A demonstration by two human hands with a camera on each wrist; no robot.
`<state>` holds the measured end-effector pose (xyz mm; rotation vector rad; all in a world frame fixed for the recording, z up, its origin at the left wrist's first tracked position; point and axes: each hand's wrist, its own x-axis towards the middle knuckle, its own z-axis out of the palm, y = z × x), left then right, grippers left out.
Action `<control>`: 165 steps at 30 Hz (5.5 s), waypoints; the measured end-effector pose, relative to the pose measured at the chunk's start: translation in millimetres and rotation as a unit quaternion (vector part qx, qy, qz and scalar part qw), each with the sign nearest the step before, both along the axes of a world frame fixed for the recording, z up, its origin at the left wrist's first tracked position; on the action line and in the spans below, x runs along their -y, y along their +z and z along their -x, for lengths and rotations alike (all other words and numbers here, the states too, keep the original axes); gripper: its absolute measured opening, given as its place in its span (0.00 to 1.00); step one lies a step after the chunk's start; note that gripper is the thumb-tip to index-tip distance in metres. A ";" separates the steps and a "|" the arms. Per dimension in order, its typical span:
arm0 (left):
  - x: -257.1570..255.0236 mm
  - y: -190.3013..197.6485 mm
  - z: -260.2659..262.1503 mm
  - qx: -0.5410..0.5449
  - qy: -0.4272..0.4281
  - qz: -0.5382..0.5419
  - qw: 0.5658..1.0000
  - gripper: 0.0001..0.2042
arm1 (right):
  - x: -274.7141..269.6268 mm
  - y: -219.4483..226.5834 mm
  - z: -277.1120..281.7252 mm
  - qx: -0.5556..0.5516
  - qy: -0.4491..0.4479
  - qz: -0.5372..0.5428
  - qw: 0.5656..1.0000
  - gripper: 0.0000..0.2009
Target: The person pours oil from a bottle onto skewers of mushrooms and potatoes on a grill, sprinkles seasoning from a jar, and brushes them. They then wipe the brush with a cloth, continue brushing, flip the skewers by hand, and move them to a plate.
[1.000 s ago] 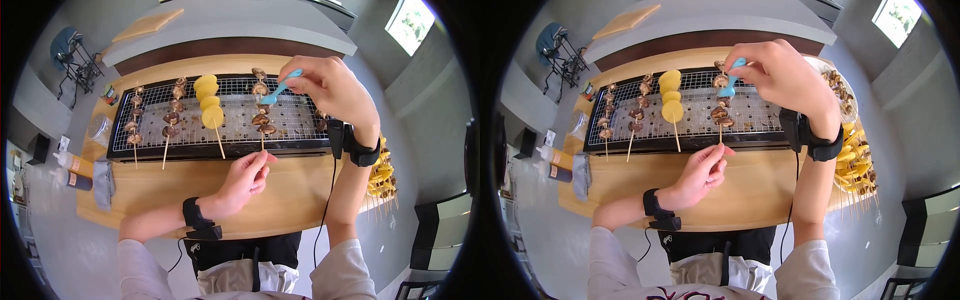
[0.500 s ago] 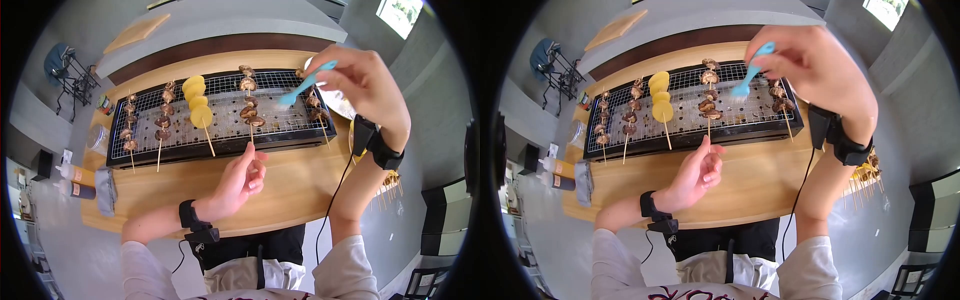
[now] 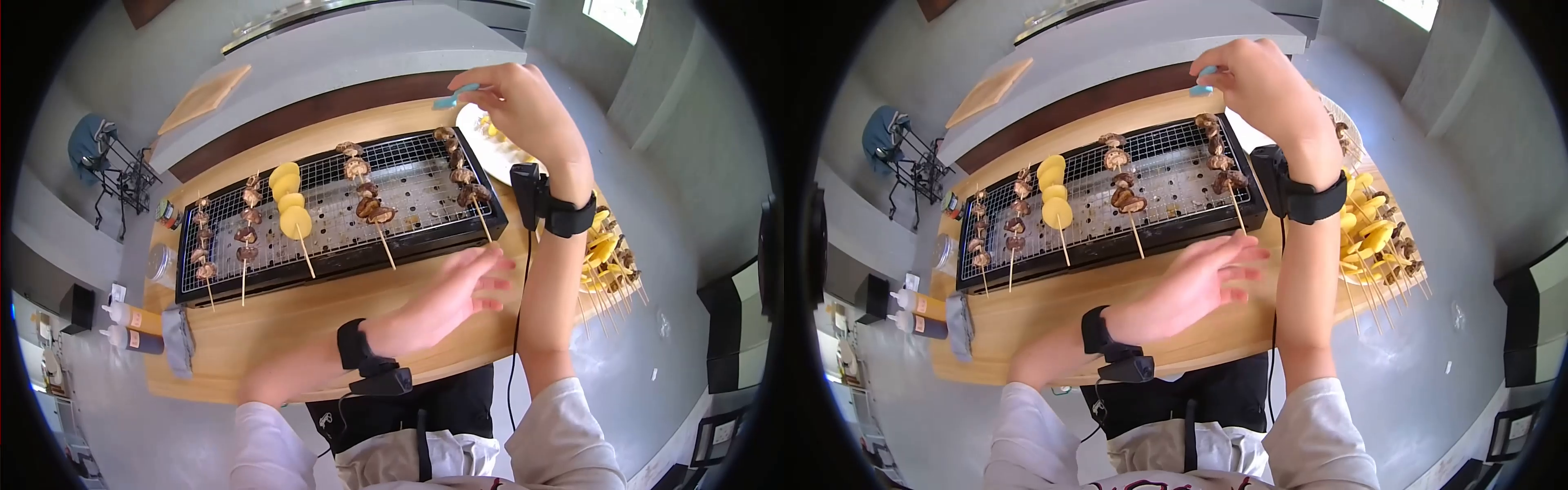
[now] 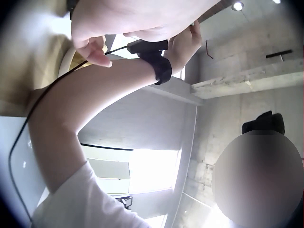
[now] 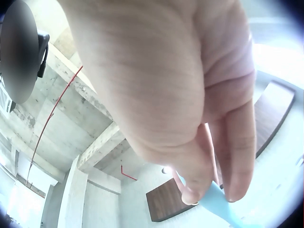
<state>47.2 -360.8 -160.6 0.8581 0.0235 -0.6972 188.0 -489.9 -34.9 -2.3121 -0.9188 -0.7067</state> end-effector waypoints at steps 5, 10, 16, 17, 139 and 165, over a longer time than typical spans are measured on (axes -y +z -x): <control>4.8 1.7 -9.8 -0.002 0.028 0.003 1.000 0.19 | 0.5 -0.1 1.2 -0.018 -0.027 0.004 0.999 0.09; -0.6 -2.8 -24.3 -0.054 0.014 0.008 0.998 0.21 | -6.8 -2.3 -5.1 -0.034 -0.004 0.004 0.999 0.09; 0.8 -17.7 -31.5 -0.014 0.000 -0.017 1.000 0.23 | -14.8 -5.6 -10.9 -0.058 -0.027 0.043 0.997 0.09; 1.1 -20.0 -31.9 -0.005 -0.006 -0.021 1.000 0.23 | -14.8 -8.7 -15.9 -0.082 -0.036 0.033 0.995 0.10; -5.7 -21.9 -16.2 -0.001 0.153 0.109 0.982 0.10 | 10.8 17.2 32.3 -0.193 0.005 -0.008 0.981 0.06; -5.0 -25.3 -16.5 0.024 0.149 0.027 0.988 0.11 | -9.9 22.4 63.4 -0.116 -0.008 0.083 0.990 0.06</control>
